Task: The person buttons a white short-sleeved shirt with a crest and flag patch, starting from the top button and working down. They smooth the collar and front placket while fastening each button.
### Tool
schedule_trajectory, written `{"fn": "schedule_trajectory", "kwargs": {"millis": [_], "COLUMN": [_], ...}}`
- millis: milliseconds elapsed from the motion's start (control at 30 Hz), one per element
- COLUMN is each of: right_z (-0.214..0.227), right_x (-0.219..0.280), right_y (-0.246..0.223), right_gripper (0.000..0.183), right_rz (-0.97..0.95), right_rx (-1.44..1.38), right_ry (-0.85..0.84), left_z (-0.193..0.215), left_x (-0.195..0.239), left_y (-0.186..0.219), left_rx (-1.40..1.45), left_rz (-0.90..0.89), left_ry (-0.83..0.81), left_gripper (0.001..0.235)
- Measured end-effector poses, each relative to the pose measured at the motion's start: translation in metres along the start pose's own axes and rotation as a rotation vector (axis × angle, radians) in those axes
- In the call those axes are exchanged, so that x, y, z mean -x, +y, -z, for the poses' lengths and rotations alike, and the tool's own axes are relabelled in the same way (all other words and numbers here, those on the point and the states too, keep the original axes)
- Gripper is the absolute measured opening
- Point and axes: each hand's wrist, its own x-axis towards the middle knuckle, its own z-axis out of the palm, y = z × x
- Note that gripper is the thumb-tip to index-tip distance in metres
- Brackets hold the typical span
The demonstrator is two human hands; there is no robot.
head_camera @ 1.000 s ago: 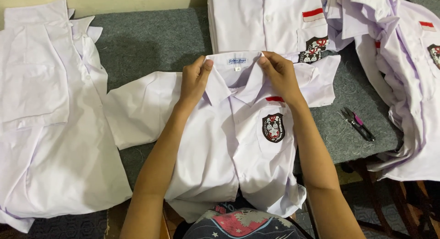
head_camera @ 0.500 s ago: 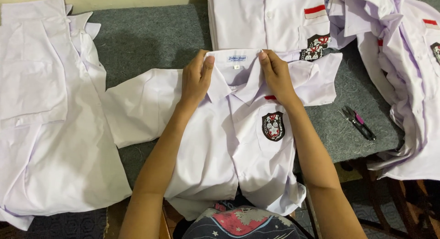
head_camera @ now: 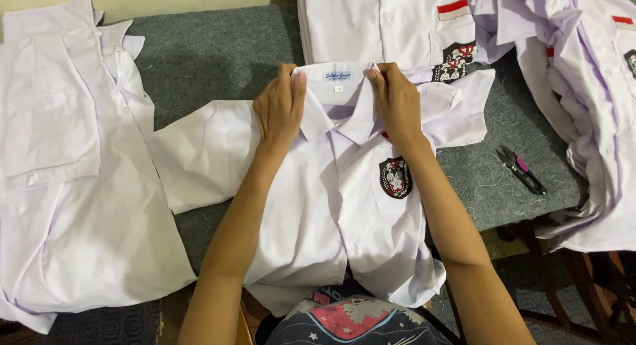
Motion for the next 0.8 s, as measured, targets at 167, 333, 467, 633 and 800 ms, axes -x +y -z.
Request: {"fn": "schedule_trajectory", "kwargs": {"millis": [167, 333, 467, 633, 800], "right_z": [-0.002, -0.004, -0.007, -0.013, -0.012], "right_x": [0.001, 0.002, 0.003, 0.003, 0.001], "right_y": [0.011, 0.012, 0.014, 0.025, 0.025], "right_gripper": [0.032, 0.032, 0.025, 0.024, 0.021], "right_rz": [0.079, 0.109, 0.091, 0.074, 0.031], "right_rx": [-0.099, -0.144, -0.246, -0.333, -0.435], "right_ry": [-0.009, 0.04, 0.051, 0.05, 0.043], "left_z": [-0.006, -0.014, -0.014, -0.017, -0.016], "left_x": [0.008, 0.01, 0.01, 0.011, 0.011], "left_y": [-0.017, -0.021, -0.018, -0.021, -0.015], "left_rx": [0.253, 0.279, 0.307, 0.28, 0.33], "left_rz": [0.006, 0.018, 0.067, 0.117, 0.161], "left_ry": [-0.028, -0.017, -0.02, -0.023, -0.011], "left_gripper": [0.045, 0.052, 0.046, 0.04, 0.043]}}
